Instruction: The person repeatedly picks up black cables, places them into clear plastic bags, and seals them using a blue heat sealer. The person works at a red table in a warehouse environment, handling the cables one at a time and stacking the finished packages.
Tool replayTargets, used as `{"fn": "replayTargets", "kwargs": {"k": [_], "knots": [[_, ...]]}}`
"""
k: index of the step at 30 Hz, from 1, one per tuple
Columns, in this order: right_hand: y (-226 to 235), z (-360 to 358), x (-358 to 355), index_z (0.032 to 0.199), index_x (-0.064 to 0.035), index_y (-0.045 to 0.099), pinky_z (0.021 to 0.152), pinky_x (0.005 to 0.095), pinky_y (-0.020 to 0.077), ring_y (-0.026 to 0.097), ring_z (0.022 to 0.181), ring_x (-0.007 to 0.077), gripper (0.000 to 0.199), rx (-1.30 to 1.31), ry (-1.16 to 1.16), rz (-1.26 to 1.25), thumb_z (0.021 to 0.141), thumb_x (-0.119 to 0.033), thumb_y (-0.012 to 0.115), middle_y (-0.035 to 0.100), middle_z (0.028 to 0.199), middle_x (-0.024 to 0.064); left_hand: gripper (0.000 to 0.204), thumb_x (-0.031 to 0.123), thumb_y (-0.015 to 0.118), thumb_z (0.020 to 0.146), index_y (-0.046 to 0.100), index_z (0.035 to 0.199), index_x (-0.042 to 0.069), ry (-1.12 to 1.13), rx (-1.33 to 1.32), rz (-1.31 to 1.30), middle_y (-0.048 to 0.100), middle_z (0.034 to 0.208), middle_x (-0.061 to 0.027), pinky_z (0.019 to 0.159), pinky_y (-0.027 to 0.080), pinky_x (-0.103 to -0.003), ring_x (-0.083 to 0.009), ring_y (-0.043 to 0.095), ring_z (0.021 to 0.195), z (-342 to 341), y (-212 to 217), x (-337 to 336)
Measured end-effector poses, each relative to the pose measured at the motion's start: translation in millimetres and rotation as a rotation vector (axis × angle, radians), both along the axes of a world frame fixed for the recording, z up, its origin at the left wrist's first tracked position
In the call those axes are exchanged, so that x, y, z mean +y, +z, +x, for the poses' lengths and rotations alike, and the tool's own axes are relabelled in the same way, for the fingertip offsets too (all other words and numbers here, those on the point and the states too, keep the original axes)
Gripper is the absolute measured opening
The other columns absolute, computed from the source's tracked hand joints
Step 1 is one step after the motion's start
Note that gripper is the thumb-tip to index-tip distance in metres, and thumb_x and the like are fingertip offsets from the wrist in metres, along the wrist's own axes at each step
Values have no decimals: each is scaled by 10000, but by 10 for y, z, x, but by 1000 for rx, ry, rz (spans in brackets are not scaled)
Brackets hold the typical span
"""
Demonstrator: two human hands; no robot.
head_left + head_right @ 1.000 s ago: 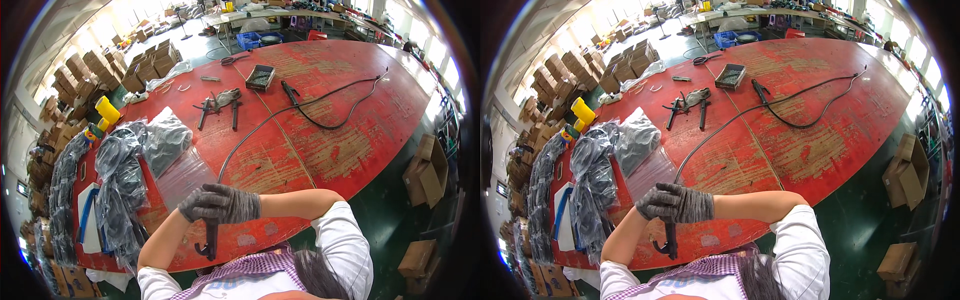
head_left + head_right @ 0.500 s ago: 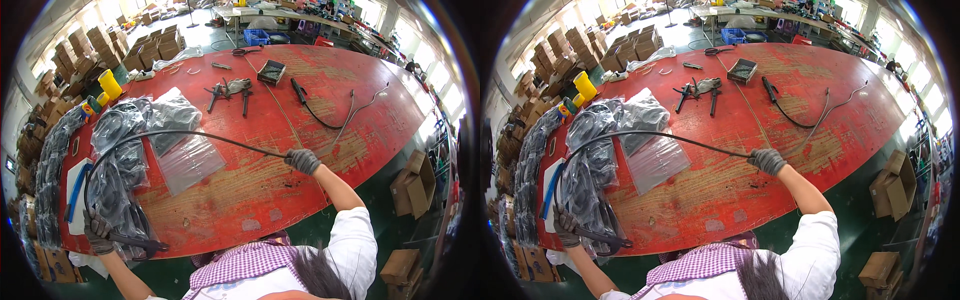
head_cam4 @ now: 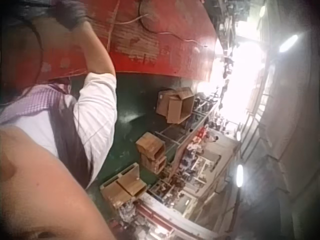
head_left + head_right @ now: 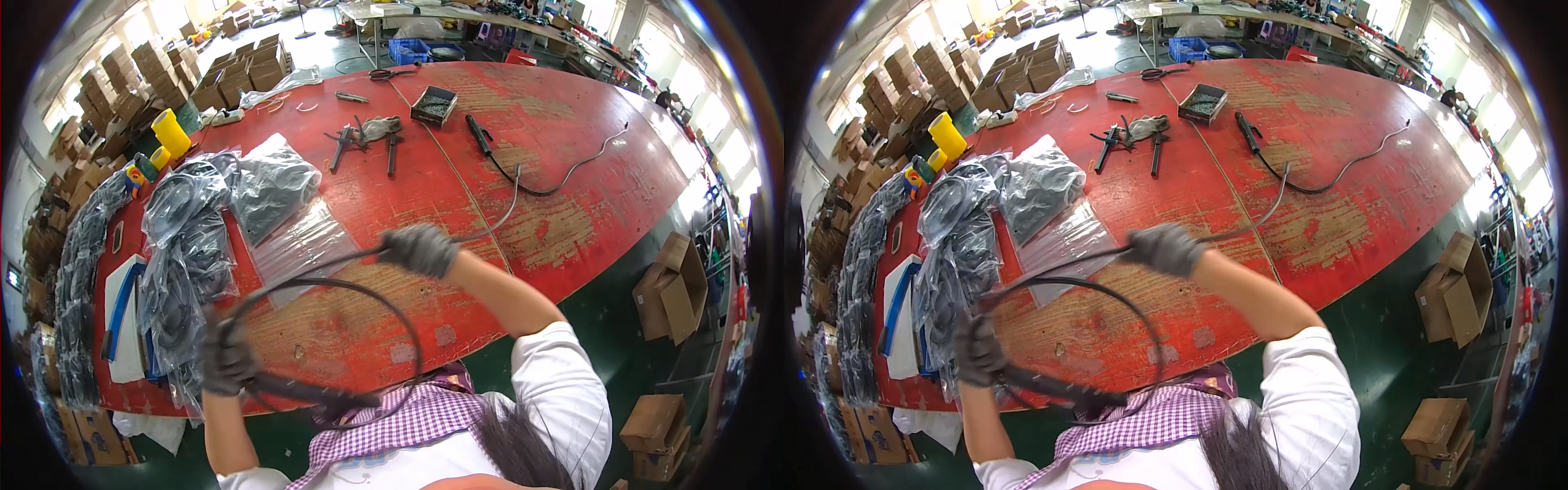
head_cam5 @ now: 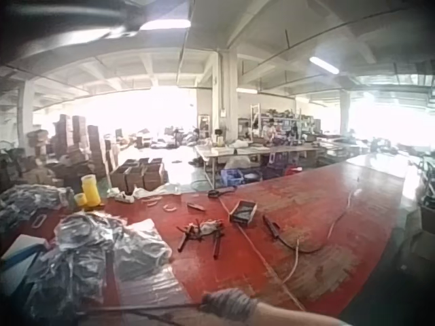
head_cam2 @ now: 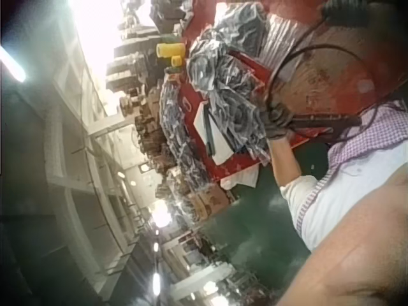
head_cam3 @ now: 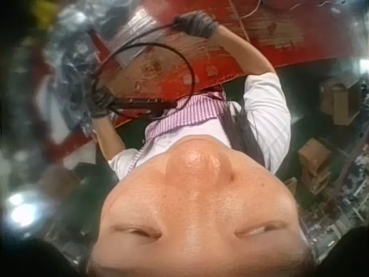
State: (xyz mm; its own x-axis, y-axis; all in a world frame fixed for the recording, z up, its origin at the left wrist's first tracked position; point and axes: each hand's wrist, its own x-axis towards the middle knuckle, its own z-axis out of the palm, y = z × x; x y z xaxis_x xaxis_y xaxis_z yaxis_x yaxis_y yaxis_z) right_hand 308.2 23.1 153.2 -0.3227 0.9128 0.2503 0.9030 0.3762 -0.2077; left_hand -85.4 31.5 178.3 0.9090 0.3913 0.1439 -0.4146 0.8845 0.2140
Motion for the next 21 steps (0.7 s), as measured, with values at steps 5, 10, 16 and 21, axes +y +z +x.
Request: {"fn": "replayTargets", "kwargs": {"k": [5,10,16,21], "knots": [[-621,1627,-66,848,-82,558,580,408,464,596,667,306,406,-185,-355,-258,805,-483,513,600,726,131,408,419,262,943,463,815,87,531,137,230,365,468,40,244,253,-225,-46,288,287,-997,110,63],[-2,497,-180,810,-89,547,504,411,452,587,615,286,310,-226,-2,-204,837,-390,474,576,664,115,329,334,321,947,464,820,67,449,185,335,391,466,16,272,334,-233,-66,326,300,-389,362,68],[584,-992,-462,790,-112,552,574,363,444,547,666,232,172,-256,386,713,804,-272,493,549,743,59,264,330,432,912,507,754,133,680,1229,843,401,468,17,307,295,-224,-92,373,346,1028,127,-226],[374,-888,-134,778,-61,542,587,380,449,553,620,254,295,303,14,123,723,-345,598,500,645,88,289,366,458,900,500,715,149,273,962,308,360,412,26,272,241,-218,-89,307,282,872,362,-4]]}}
